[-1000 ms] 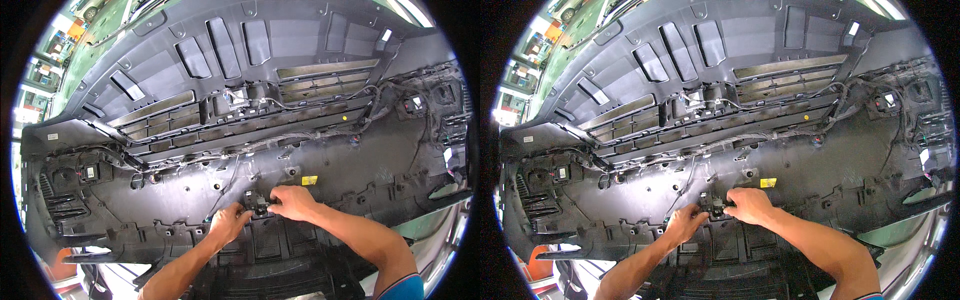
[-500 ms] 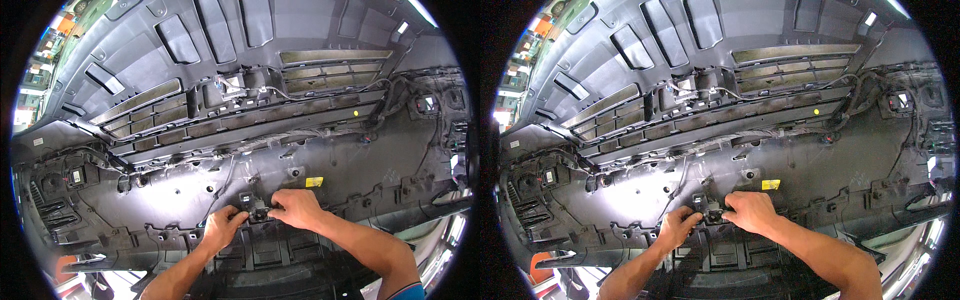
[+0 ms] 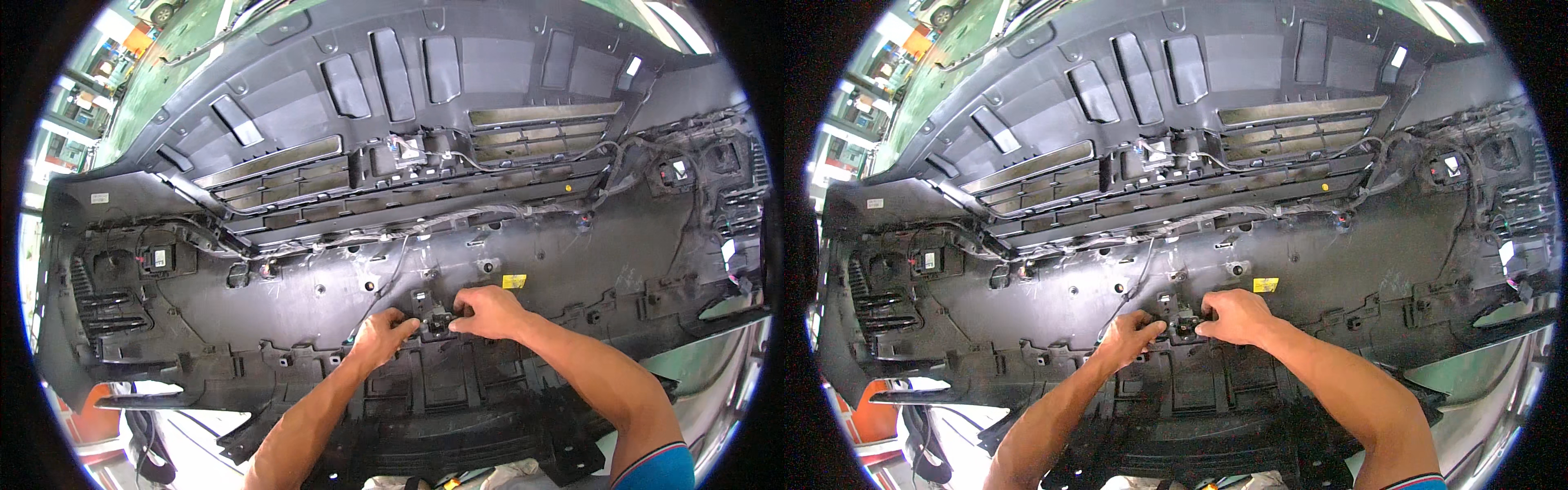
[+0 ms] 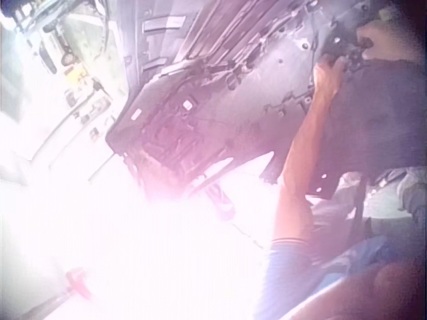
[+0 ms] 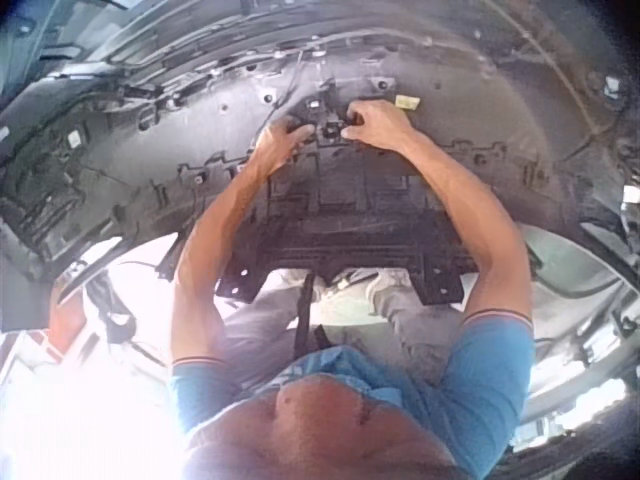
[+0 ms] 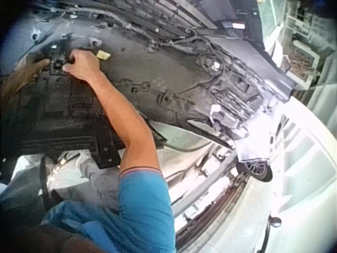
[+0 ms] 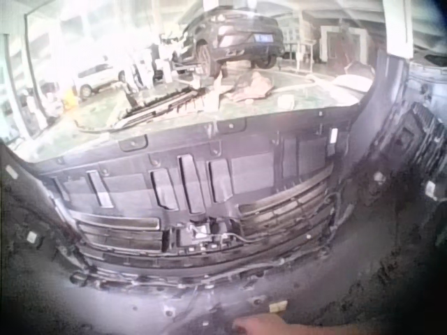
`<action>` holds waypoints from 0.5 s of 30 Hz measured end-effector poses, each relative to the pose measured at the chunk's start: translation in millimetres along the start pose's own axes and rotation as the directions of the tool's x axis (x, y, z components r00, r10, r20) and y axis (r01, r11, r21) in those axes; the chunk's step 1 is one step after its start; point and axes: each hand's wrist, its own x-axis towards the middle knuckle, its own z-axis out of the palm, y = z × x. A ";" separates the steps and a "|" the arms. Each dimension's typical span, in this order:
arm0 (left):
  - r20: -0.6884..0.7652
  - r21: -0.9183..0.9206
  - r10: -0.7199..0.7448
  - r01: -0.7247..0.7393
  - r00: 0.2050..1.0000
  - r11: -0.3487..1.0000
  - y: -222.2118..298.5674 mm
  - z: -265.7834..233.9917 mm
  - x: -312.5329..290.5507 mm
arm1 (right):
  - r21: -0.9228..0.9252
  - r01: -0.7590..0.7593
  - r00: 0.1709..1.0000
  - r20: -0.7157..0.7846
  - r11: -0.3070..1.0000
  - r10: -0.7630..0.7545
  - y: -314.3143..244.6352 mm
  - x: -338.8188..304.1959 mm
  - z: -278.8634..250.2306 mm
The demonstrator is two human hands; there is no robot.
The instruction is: The person retrieves a small component from the back seat of a white sedan, then walks to a disassembled car bumper lying on the workshop floor. Using a screwdriver, the person works on the interior of the bumper, manipulating clips and wiring near the center section.
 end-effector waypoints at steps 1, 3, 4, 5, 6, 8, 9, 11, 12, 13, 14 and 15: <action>-0.001 -0.021 0.001 -0.001 1.000 1.000 -0.7 -1.6 -2.4 | -0.010 -0.021 1.000 0.013 1.000 0.021 0.5 -0.3 0.6; 0.025 0.007 -0.006 0.005 1.000 1.000 -2.7 -7.2 -8.7 | -0.013 -0.003 1.000 0.018 1.000 0.004 2.3 1.1 1.5; 0.027 0.055 0.002 -0.003 1.000 0.998 -3.8 -10.3 -12.8 | -0.013 -0.012 1.000 0.028 1.000 0.012 3.3 2.2 2.2; 0.023 0.116 0.015 -0.018 1.000 0.993 -4.9 -12.9 -17.1 | -0.036 0.001 1.000 0.025 0.999 0.000 4.2 4.4 2.7; 0.017 0.187 0.025 -0.028 1.000 0.982 -6.5 -14.6 -22.5 | -0.062 -0.001 0.999 0.034 0.998 0.003 4.7 6.8 3.4; 0.033 0.333 0.109 -0.114 0.993 0.936 -10.6 -15.3 -36.6 | -0.097 -0.003 0.999 0.054 0.995 0.008 5.1 9.0 3.9; 0.051 0.422 0.145 -0.153 0.988 0.894 -12.1 -15.6 -42.9 | -0.108 -0.001 0.998 0.064 0.994 0.008 4.6 8.7 3.4; 0.143 0.510 0.174 -0.223 0.974 0.831 -13.9 -19.3 -54.3 | -0.139 -0.022 0.995 0.092 0.990 0.035 1.5 5.2 -1.2; 0.193 0.554 0.180 -0.258 0.965 0.791 -14.3 -22.0 -60.2 | -0.173 -0.008 0.994 0.106 0.985 0.027 -0.9 1.3 -6.2; 0.244 0.608 0.157 -0.276 0.957 0.745 -13.9 -26.3 -65.2 | -0.205 0.006 0.992 0.121 0.979 0.019 -4.2 -3.5 -12.5; 0.239 0.617 0.189 -0.300 0.952 0.728 -13.8 -30.8 -72.4 | -0.238 0.016 0.990 0.138 0.971 0.017 -9.5 -9.0 -18.5; 0.234 0.626 0.223 -0.322 0.946 0.710 -13.4 -35.9 -79.9 | -0.272 0.020 0.989 0.149 0.962 0.021 -16.0 -14.9 -25.2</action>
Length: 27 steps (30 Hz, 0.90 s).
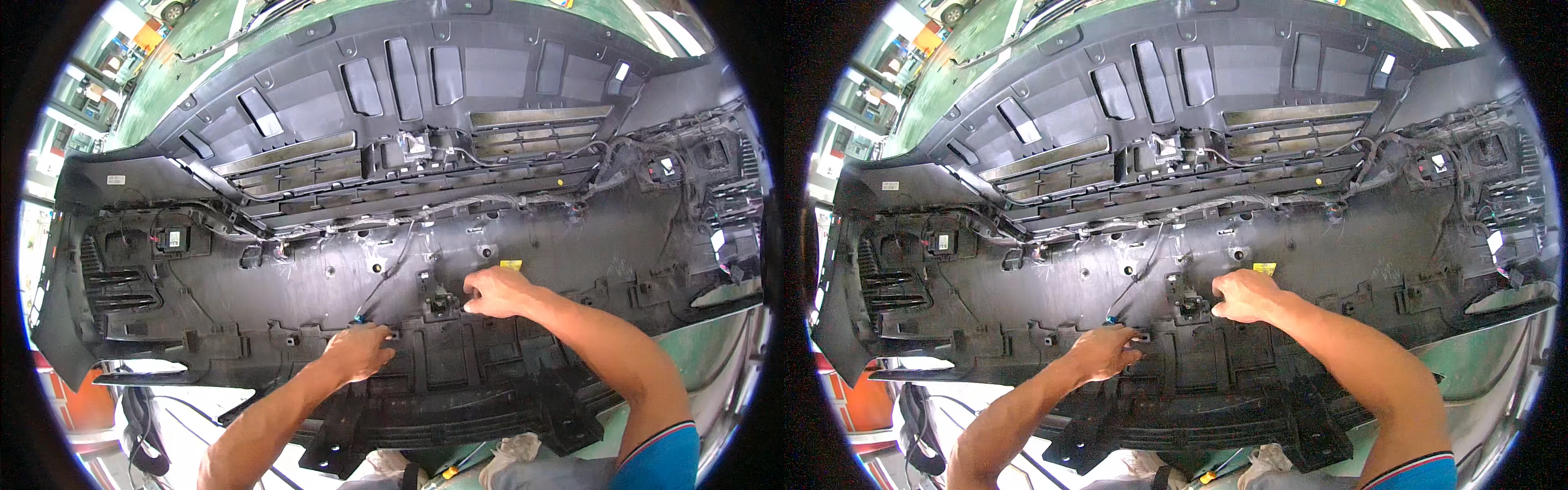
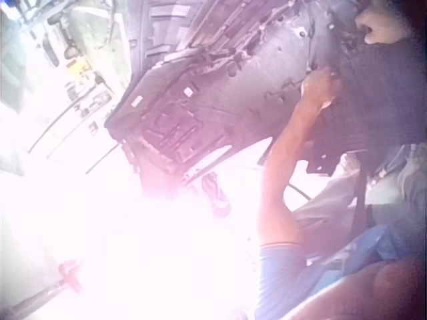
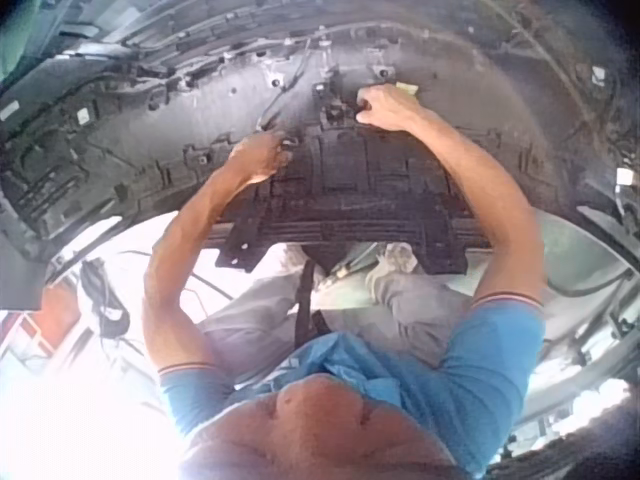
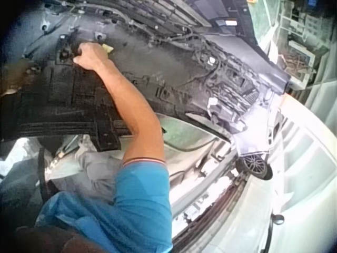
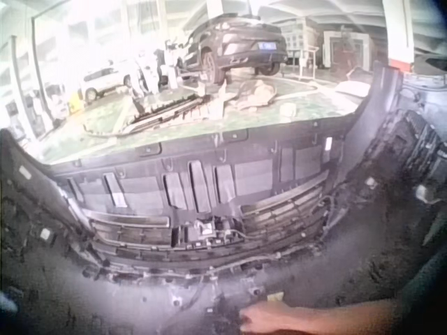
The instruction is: The person retrieves a small component from the back seat of a white sedan, then walks to a disassembled car bumper lying on the workshop floor. Using a screwdriver, the person works on the interior of the bumper, manipulating clips and wiring near the center section.
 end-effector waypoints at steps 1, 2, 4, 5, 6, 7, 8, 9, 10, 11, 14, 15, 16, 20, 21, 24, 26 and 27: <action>-0.028 0.031 0.022 -0.022 0.999 0.999 0.0 -3.7 -7.9 | -0.035 0.050 0.999 -0.011 0.998 -0.050 -4.4 -8.7 -8.4; -0.023 0.050 0.026 -0.024 0.999 0.998 0.0 -7.6 -14.2 | -0.076 0.082 0.997 -0.008 0.994 -0.082 -8.2 -19.6 -18.1; -0.003 0.073 -0.015 0.016 1.000 0.997 -0.2 -14.7 -29.9 | -0.142 0.161 0.985 -0.033 0.977 -0.167 -18.0 -45.7 -37.5; 0.007 0.088 -0.038 0.037 0.999 0.995 -1.3 -18.4 -36.5 | -0.208 0.198 0.978 -0.018 0.958 -0.206 -25.2 -59.7 -45.7; 0.024 0.121 -0.043 0.039 0.999 0.992 -3.0 -21.8 -42.2 | -0.272 0.234 0.970 -0.001 0.933 -0.243 -33.1 -74.3 -53.2; 0.037 0.121 -0.062 0.057 0.997 0.991 -5.4 -24.9 -46.2 | -0.339 0.271 0.960 0.021 0.901 -0.281 -40.8 -89.8 -60.1; 0.057 0.128 -0.089 0.081 0.994 0.989 -8.1 -26.9 -49.7 | -0.320 0.304 0.950 0.032 0.897 -0.311 -49.1 -107.9 -65.0; 0.072 0.153 -0.111 0.099 0.991 0.983 -11.3 -28.3 -52.6 | -0.309 0.347 0.935 0.043 0.886 -0.351 -57.7 -127.3 -68.8; 0.065 0.114 -0.111 0.103 0.992 0.988 -15.4 -29.7 -54.6 | -0.261 0.367 0.930 0.079 0.893 -0.359 -65.8 -146.2 -72.4; 0.050 0.110 -0.111 0.105 0.993 0.988 -19.0 -29.5 -55.7 | -0.214 0.404 0.915 0.102 0.889 -0.391 -73.4 -164.5 -75.0; 0.017 0.131 -0.128 0.125 0.992 0.984 -30.1 -26.5 -52.3 | 0.229 0.432 0.862 0.181 0.873 -0.474 -93.2 -210.9 -74.8; 0.026 0.134 -0.149 0.144 0.989 0.981 -33.9 -25.5 -48.2 | 0.415 0.420 0.835 0.171 0.807 -0.522 -98.2 -221.9 -70.0; 0.042 0.136 -0.168 0.161 0.985 0.978 -37.3 -24.3 -44.0 | 0.587 0.280 0.803 0.290 0.760 -0.520 -100.1 -231.8 -65.5; -0.001 0.138 -0.173 0.172 0.985 0.975 -49.6 -22.2 -28.8 | 0.879 0.083 0.790 0.230 0.470 -0.569 -90.4 -263.3 -40.5; -0.002 0.041 -0.202 0.201 0.979 0.979 -51.6 -22.6 -26.3 | 0.894 0.090 0.793 0.203 0.440 -0.574 -82.0 -268.8 -35.0; 0.042 -0.049 -0.237 0.239 0.971 0.970 -54.9 -24.0 -21.6 | 0.940 0.053 0.739 0.189 0.336 -0.646 -62.0 -286.4 -4.7; 0.019 0.012 -0.185 0.184 0.983 0.983 -56.7 -28.0 -17.0 | 0.964 0.000 0.681 0.196 0.267 -0.705 -48.7 -291.3 22.9; 0.035 0.022 -0.193 0.192 0.981 0.981 -57.0 -29.2 -15.1 | 0.957 -0.056 0.682 0.244 0.284 -0.689 -44.6 -291.1 41.5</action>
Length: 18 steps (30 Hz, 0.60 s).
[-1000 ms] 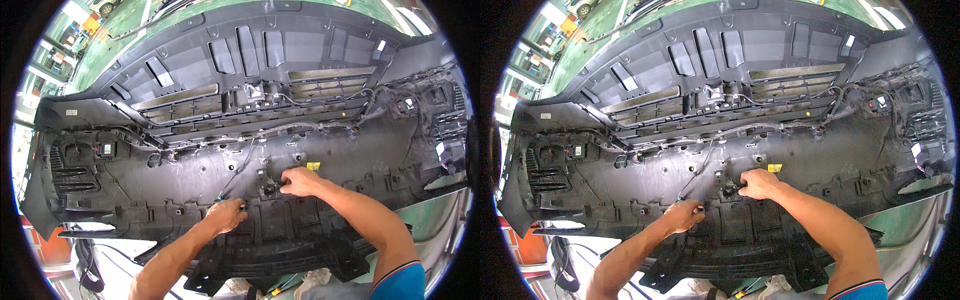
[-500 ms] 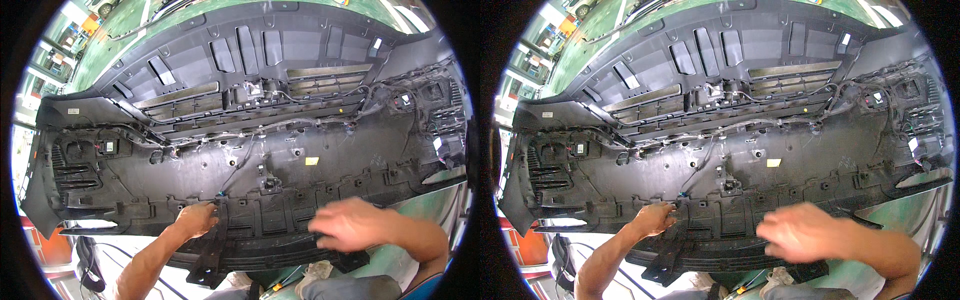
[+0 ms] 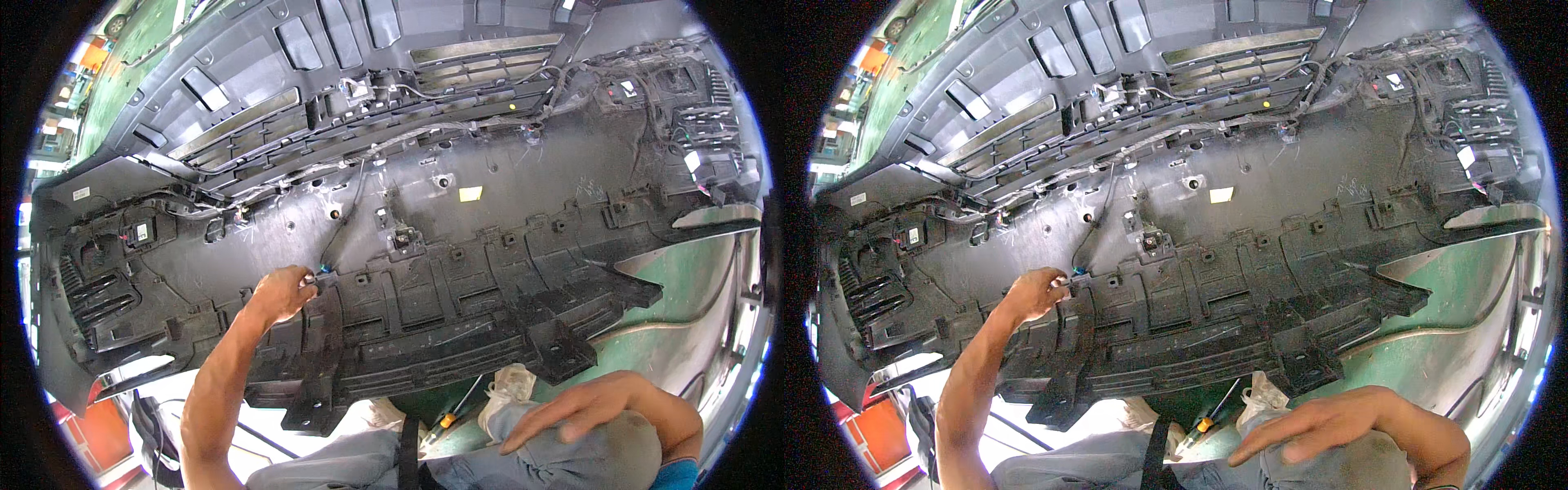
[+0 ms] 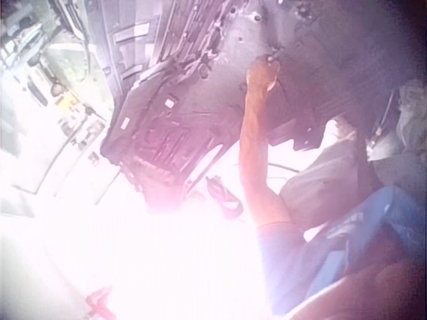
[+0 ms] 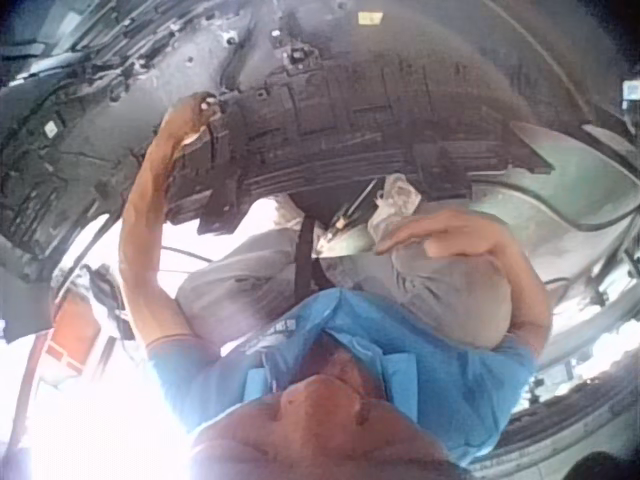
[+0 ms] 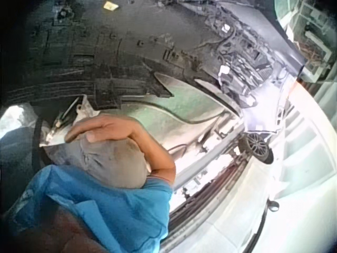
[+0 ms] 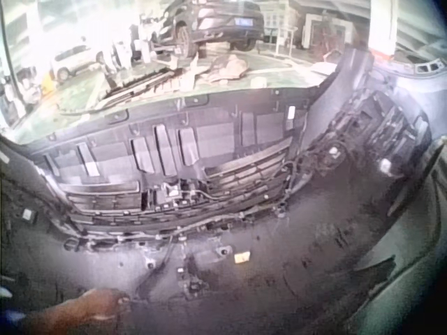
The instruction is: The person retrieves a small component from the back seat of a white sedan, then walks to a disassembled car bumper lying on the workshop floor. Using a screwdriver, the person works on the interior of the bumper, manipulating clips and wiring near the center section.
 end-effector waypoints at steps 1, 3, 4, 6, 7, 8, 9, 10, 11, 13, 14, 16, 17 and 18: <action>-0.004 0.013 -0.011 0.011 1.000 1.000 0.3 -1.4 3.8 | 0.011 -0.072 0.997 0.004 0.997 0.072 21.0 5.1 -0.8; -0.021 0.027 -0.009 0.010 1.000 1.000 -0.2 -2.8 8.2 | -0.086 -0.221 0.975 -0.009 0.972 0.221 66.1 25.1 -2.9; 0.011 -0.038 -0.071 0.071 0.997 0.997 -0.5 -2.8 9.3 | -0.208 -0.292 0.956 -0.036 0.933 0.291 88.2 40.2 -7.8; -0.005 0.006 -0.040 0.040 0.999 0.999 -2.6 -0.6 6.6 | -0.511 -0.368 0.926 -0.129 0.777 0.354 127.2 66.5 -20.5; -0.025 0.025 -0.004 0.005 1.000 1.000 -3.6 1.2 4.4 | -0.637 -0.307 0.948 -0.138 0.707 0.287 144.4 79.7 -27.3; -0.032 0.027 0.007 -0.007 0.999 1.000 -5.3 3.2 1.4 | -0.748 -0.278 0.955 -0.151 0.602 0.254 159.7 91.3 -31.0; -0.058 0.047 0.024 -0.021 0.998 0.999 -6.8 5.4 -1.5 | -0.854 -0.281 0.946 -0.170 0.438 0.276 171.8 98.1 -35.9; -0.070 0.085 0.039 -0.033 0.997 0.996 -8.7 7.1 -4.4 | -0.893 -0.223 0.958 -0.127 0.392 0.257 181.4 103.2 -40.6; -0.089 0.067 0.035 -0.029 0.995 0.997 -11.6 7.9 -7.9 | -0.935 -0.194 0.949 -0.102 0.298 0.298 189.9 108.4 -42.6; -0.112 0.053 0.037 -0.031 0.993 0.998 -15.0 10.4 -10.1 | -0.973 -0.151 0.953 -0.096 0.177 0.287 201.5 112.9 -46.2; -0.104 0.035 0.011 -0.008 0.994 0.999 -16.1 11.5 -9.3 | -0.978 -0.144 0.967 -0.107 0.149 0.231 206.1 115.4 -46.6; -0.097 -0.012 -0.035 0.034 0.995 0.999 -18.7 12.0 -6.2 | -0.981 -0.149 0.974 -0.124 0.125 0.189 212.2 116.8 -49.7; -0.114 0.009 -0.020 0.021 0.993 1.000 -18.7 12.6 -4.0 | -0.979 -0.157 0.971 -0.129 0.130 0.199 215.0 119.6 -50.6; -0.122 0.025 -0.008 0.011 0.992 1.000 -17.6 13.0 -1.0 | -0.977 -0.166 0.972 -0.138 0.137 0.192 217.2 121.8 -51.7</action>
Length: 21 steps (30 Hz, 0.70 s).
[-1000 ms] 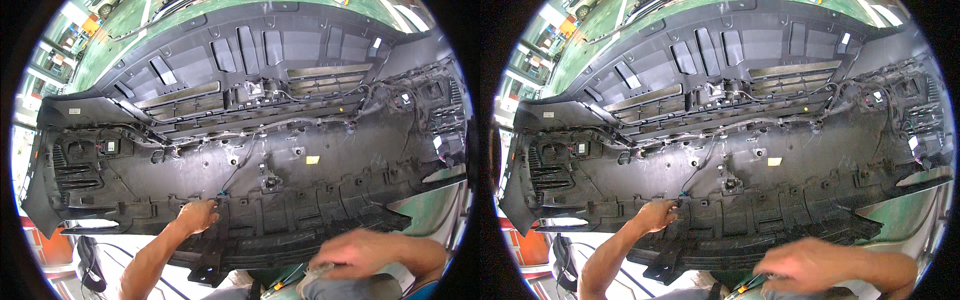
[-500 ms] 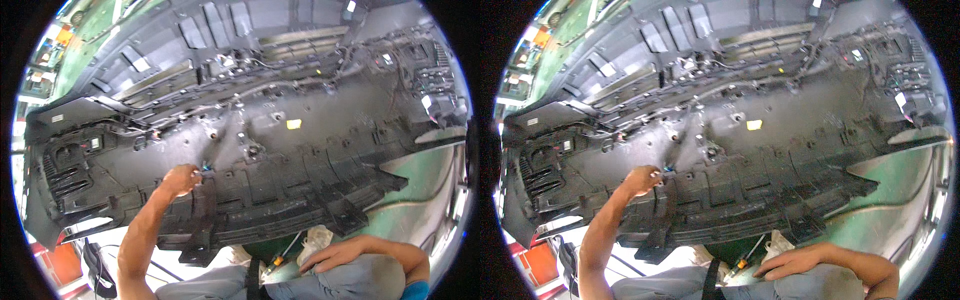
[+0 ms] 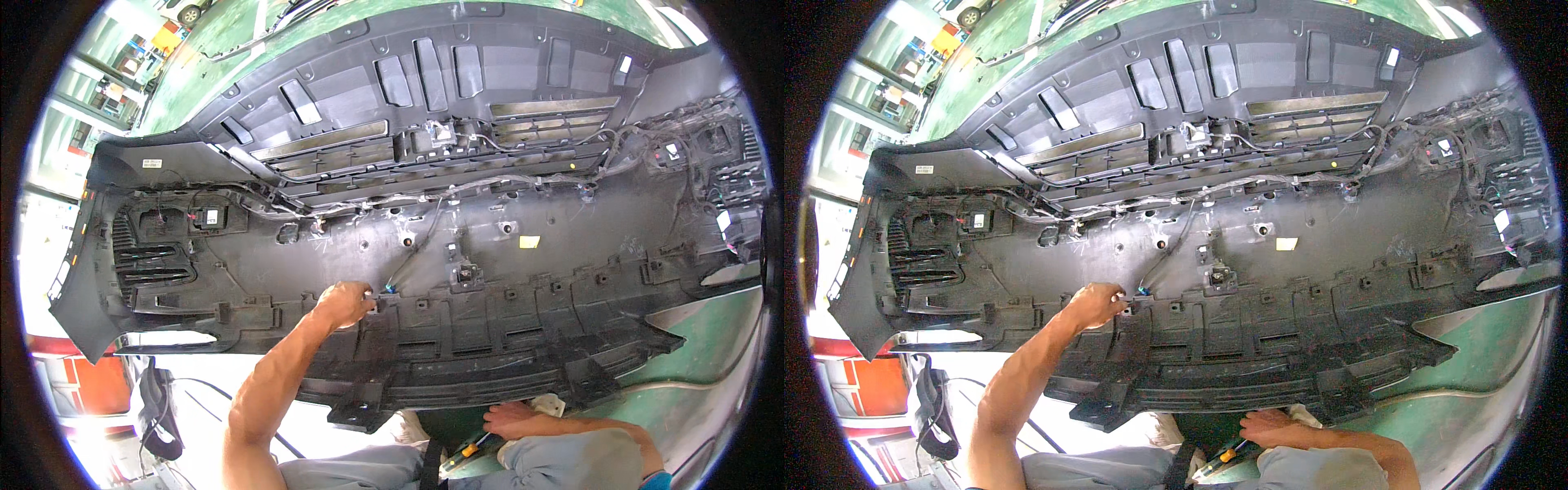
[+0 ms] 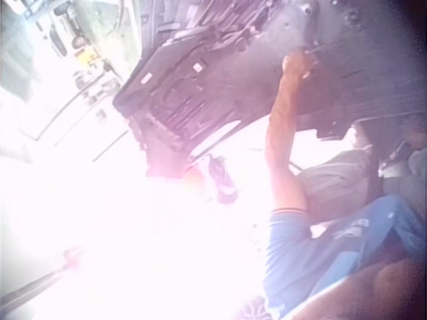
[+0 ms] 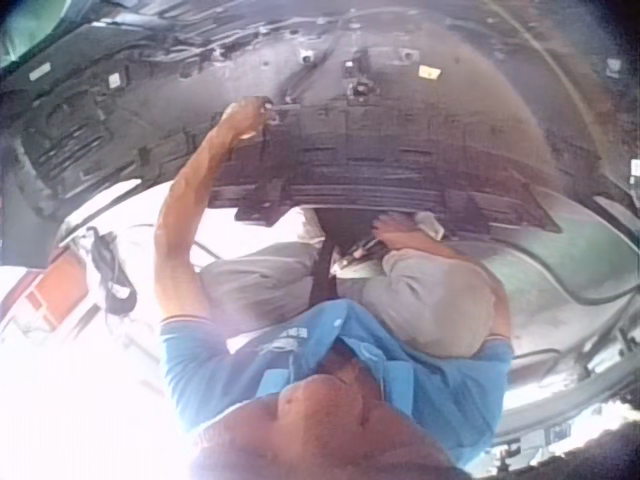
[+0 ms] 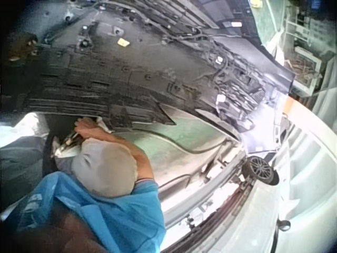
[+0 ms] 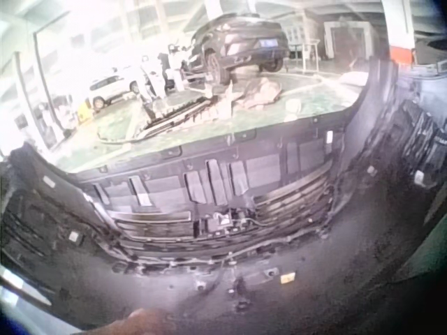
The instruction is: The person retrieves a small component from the back seat of a white sedan, then walks to a disassembled car bumper lying on the workshop floor. Using a screwdriver, the person works on the interior of the bumper, manipulating clips and wiring near the center section.
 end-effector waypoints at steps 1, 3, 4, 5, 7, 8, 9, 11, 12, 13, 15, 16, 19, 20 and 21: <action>-0.007 0.011 0.003 -0.003 1.000 1.000 1.2 -0.1 2.7 | 0.004 -0.004 1.000 0.021 1.000 0.004 0.5 1.4 1.2; -0.024 0.004 0.010 -0.010 1.000 1.000 5.8 -1.2 8.3 | 0.017 -0.017 1.000 0.025 1.000 0.016 1.6 4.3 2.7; -0.034 -0.015 0.015 -0.015 0.999 1.000 9.4 -1.6 11.1 | 0.010 -0.018 0.999 0.032 1.000 0.018 1.5 5.3 3.0; -0.026 -0.046 0.001 -0.003 1.000 0.999 13.9 -2.6 15.1 | 0.006 -0.025 0.999 0.036 1.000 0.025 1.5 5.6 3.0; -0.052 -0.104 -0.028 0.022 0.998 0.994 23.4 -5.9 25.6 | -0.002 -0.018 0.999 0.030 1.000 0.018 -0.1 5.8 1.9; -0.054 -0.157 -0.053 0.044 0.997 0.987 28.5 -6.5 31.1 | -0.005 -0.004 1.000 0.019 1.000 0.004 -1.2 5.8 0.7; -0.121 -0.148 -0.063 0.045 0.991 0.988 34.0 -5.8 36.9 | -0.025 -0.015 0.999 0.032 1.000 0.016 -2.1 5.8 -1.1; -0.257 -0.118 -0.012 -0.019 0.966 0.993 42.7 -5.3 53.9 | 0.068 -0.096 0.991 0.098 0.993 0.089 -5.3 6.9 -5.7; -0.319 -0.109 0.010 -0.047 0.948 0.993 46.1 -4.9 64.4 | 0.108 -0.140 0.984 0.129 0.984 0.126 -6.0 6.8 -8.6; -0.328 -0.079 0.005 -0.032 0.945 0.996 49.2 -3.8 75.6 | 0.208 -0.227 0.965 0.178 0.951 0.192 -6.4 7.5 -11.6; -0.329 -0.099 0.005 -0.040 0.944 0.994 52.5 0.9 95.3 | 0.419 -0.383 0.917 0.276 0.823 0.287 -6.8 6.9 -16.5; -0.328 -0.107 0.006 -0.044 0.945 0.993 53.9 4.1 103.9 | 0.356 -0.303 0.945 0.234 0.884 0.230 -6.0 5.0 -18.3; -0.312 -0.108 -0.033 -0.001 0.949 0.994 54.7 12.3 117.9 | 0.290 -0.161 0.980 0.160 0.943 0.119 -5.6 -2.3 -19.2; -0.311 -0.120 -0.044 0.006 0.949 0.993 55.3 13.7 120.7 | 0.313 -0.175 0.981 0.140 0.934 0.137 -5.5 -4.6 -18.0; -0.318 -0.120 -0.041 0.002 0.947 0.993 55.6 14.3 122.0 | 0.336 -0.188 0.980 0.122 0.923 0.155 -6.0 -6.5 -16.2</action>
